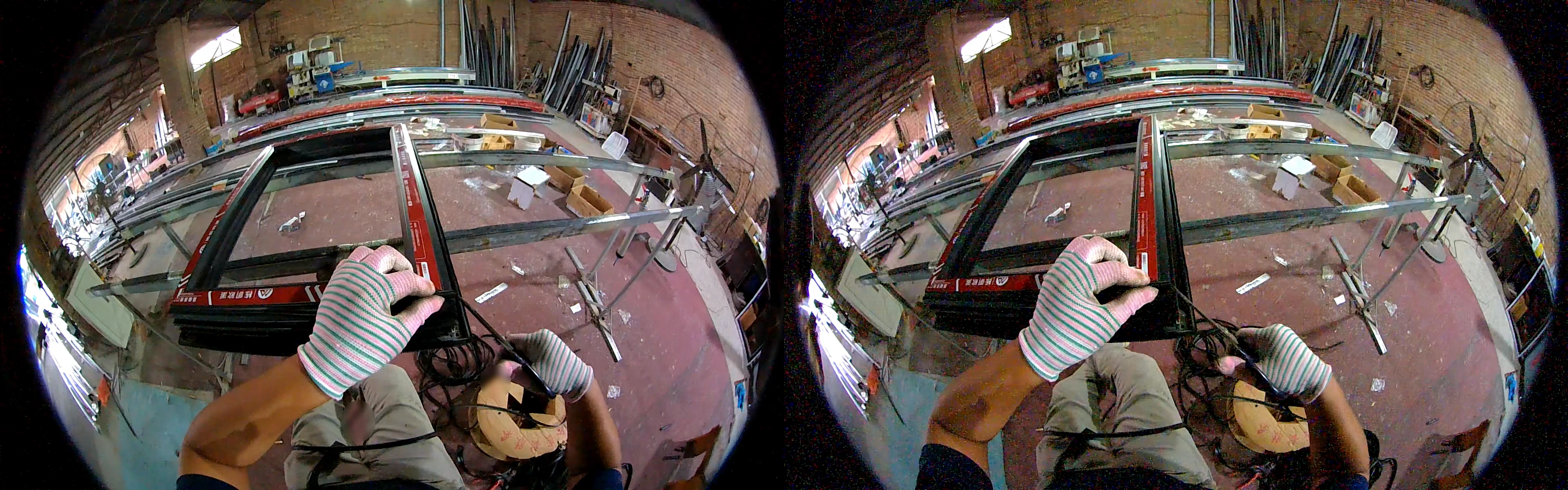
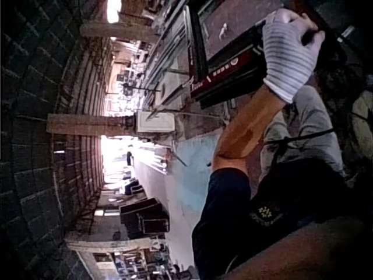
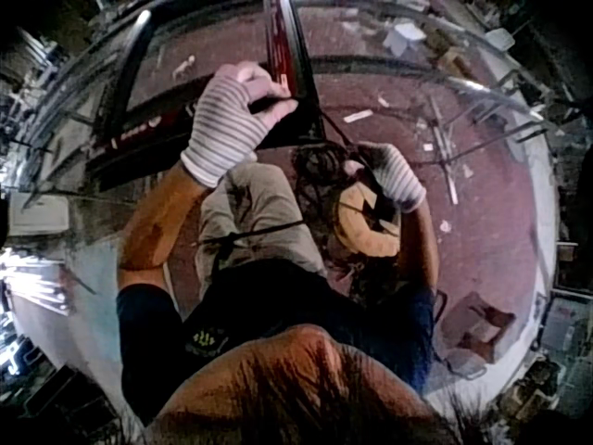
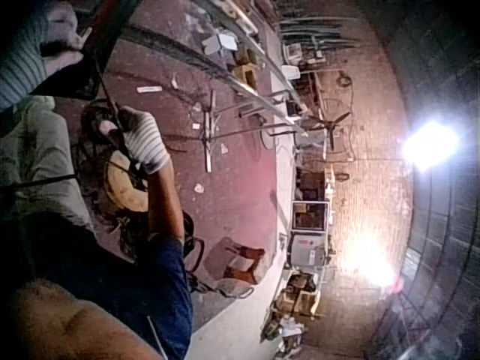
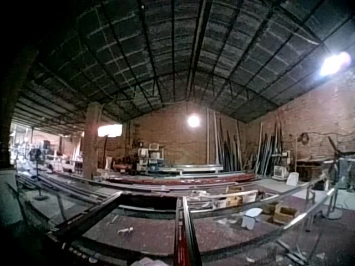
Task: The person trims a black rubber seal on a window frame using shears. They hold the frame with one hand and cut the seal with the other, then flip the frame to trim the opposite side.
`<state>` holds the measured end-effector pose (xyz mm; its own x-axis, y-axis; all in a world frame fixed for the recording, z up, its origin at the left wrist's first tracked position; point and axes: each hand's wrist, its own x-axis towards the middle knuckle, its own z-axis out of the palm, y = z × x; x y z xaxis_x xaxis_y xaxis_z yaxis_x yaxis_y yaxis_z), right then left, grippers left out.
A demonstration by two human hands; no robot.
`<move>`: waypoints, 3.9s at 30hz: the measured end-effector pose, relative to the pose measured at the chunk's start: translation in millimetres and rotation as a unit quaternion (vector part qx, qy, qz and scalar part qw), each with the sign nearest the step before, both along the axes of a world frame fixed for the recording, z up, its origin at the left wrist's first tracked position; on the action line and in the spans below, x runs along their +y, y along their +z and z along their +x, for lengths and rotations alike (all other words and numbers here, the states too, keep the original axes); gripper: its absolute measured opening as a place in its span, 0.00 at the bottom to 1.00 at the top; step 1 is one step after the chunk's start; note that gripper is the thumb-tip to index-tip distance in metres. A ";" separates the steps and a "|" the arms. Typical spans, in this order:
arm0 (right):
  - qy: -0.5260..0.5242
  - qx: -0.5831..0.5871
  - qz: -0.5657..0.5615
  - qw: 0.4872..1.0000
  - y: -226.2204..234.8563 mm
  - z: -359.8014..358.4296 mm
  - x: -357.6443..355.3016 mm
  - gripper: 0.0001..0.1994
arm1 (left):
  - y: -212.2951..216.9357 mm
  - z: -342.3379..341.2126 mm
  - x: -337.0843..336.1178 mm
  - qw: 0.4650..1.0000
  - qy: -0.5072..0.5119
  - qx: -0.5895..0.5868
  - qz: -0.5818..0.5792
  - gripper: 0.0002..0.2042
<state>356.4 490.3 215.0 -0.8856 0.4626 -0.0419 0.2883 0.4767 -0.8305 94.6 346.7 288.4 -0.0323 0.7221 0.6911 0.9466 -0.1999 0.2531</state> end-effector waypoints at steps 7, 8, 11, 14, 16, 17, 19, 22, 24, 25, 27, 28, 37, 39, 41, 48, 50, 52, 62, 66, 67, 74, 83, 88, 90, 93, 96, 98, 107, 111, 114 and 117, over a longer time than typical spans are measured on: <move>-0.009 -0.008 0.005 1.000 7.8 -0.2 -0.7 0.21 | -0.5 -1.9 2.5 1.000 -0.008 -0.005 0.004 0.11; -0.005 -0.006 0.014 1.000 6.4 -0.1 0.3 0.21 | -0.5 -2.0 3.4 1.000 -0.009 -0.004 0.001 0.11; -0.002 0.005 0.017 1.000 0.2 -0.5 2.5 0.21 | 0.2 -2.2 5.1 1.000 -0.015 -0.005 -0.007 0.11; -0.009 0.021 -0.019 1.000 -0.1 -2.8 -1.1 0.21 | 1.4 -2.7 5.4 1.000 -0.020 -0.016 -0.016 0.11; -0.008 0.027 -0.027 0.999 5.3 -5.8 -4.1 0.20 | 2.2 -2.1 4.6 0.999 -0.016 -0.027 -0.026 0.11; -0.002 0.021 -0.015 1.000 5.5 -6.6 -3.6 0.20 | 2.1 -2.5 4.5 0.999 -0.014 -0.024 -0.027 0.11; 0.007 0.008 0.009 1.000 4.7 -7.2 -1.8 0.20 | 1.7 -3.1 4.8 0.999 -0.011 -0.019 -0.029 0.11; 0.004 0.004 0.019 1.000 -1.3 -6.0 -0.7 0.20 | 4.3 -2.0 4.3 0.998 -0.007 -0.030 -0.046 0.11; 0.007 0.017 0.030 0.999 -7.1 -4.6 2.7 0.20 | 3.6 -2.0 6.0 0.999 -0.011 -0.024 -0.036 0.11; 0.011 0.024 0.034 0.999 -8.9 -5.1 3.7 0.20 | 3.4 -2.3 5.8 0.999 -0.011 -0.020 -0.032 0.11; 0.007 0.019 0.013 1.000 -5.5 -6.0 0.6 0.19 | 3.6 -2.5 5.1 0.999 -0.008 -0.015 -0.033 0.11; 0.004 0.017 0.004 1.000 -3.9 -6.3 -0.5 0.19 | 4.0 -2.5 4.9 0.999 -0.008 -0.012 -0.033 0.11; -0.012 0.011 0.017 1.000 -1.1 -9.4 -3.1 0.21 | 2.9 -3.9 5.4 0.999 -0.015 -0.028 -0.038 0.11; -0.015 0.006 0.012 1.000 1.6 -10.5 -4.9 0.22 | 2.7 -3.6 4.4 0.999 -0.015 -0.033 -0.032 0.11; -0.019 0.005 0.022 1.000 3.8 -9.4 -5.4 0.22 | 2.6 -3.3 5.7 0.999 -0.019 -0.035 -0.028 0.11; -0.001 0.004 0.033 0.999 2.7 -13.0 -2.0 0.22 | 3.1 -4.7 3.6 0.999 -0.011 -0.034 -0.037 0.11; -0.010 0.007 0.027 1.000 5.8 -7.2 -3.4 0.21 | 3.5 -3.6 7.4 0.998 -0.025 -0.038 -0.031 0.11; -0.007 0.018 0.011 1.000 5.4 -7.8 -2.9 0.20 | 2.8 -4.0 7.4 0.999 -0.025 -0.034 -0.027 0.11; -0.009 -0.011 -0.009 1.000 9.0 -10.5 -5.5 0.19 | 2.5 -4.2 5.8 0.999 -0.012 -0.028 -0.033 0.12; 0.006 0.014 0.029 0.999 -2.9 -9.8 -0.4 0.19 | 1.8 -5.4 5.6 0.999 -0.013 -0.028 -0.031 0.12; 0.005 0.018 0.036 0.999 -2.9 -8.6 -0.6 0.19 | 2.1 -5.0 6.0 0.999 -0.015 -0.028 -0.030 0.12; 0.003 -0.016 -0.009 1.000 8.0 -7.2 -6.5 0.18 | 0.2 -5.6 5.9 0.999 -0.026 -0.024 -0.020 0.11; 0.051 -0.027 -0.055 0.997 2.6 -3.0 -1.4 0.18 | 2.6 -5.7 3.3 0.997 -0.061 -0.049 -0.028 0.10; 0.038 -0.054 -0.092 0.994 7.1 -5.8 -2.1 0.21 | 5.9 -6.4 1.1 0.995 -0.067 -0.059 -0.042 0.10; 0.043 -0.052 -0.085 0.994 4.3 -4.3 0.1 0.20 | 5.7 -7.2 1.6 0.995 -0.072 -0.060 -0.036 0.10; 0.053 -0.051 -0.065 0.995 4.9 -2.8 1.0 0.20 | 4.8 -7.4 2.8 0.994 -0.077 -0.065 -0.035 0.10; 0.067 -0.039 -0.037 0.996 8.2 -2.2 -0.4 0.19 | 3.7 -8.7 2.4 0.994 -0.076 -0.064 -0.038 0.10; 0.067 -0.034 -0.025 0.997 7.7 -2.1 -0.6 0.18 | 3.5 -9.1 2.4 0.994 -0.076 -0.064 -0.042 0.10; 0.052 -0.019 -0.061 0.997 0.2 -0.5 -4.5 0.16 | 6.1 -9.5 1.3 0.994 -0.074 -0.049 -0.059 0.09; 0.065 -0.006 -0.038 0.997 -7.4 1.9 -6.4 0.17 | 8.0 -9.2 0.2 0.992 -0.097 -0.055 -0.061 0.09; 0.016 0.016 -0.096 0.995 -4.9 2.5 -13.9 0.17 | 7.8 -9.5 0.9 0.991 -0.108 -0.055 -0.060 0.09; -0.039 0.065 -0.148 0.986 -21.8 6.0 -14.9 0.17 | 6.4 -11.1 -2.1 0.992 -0.104 -0.052 -0.054 0.09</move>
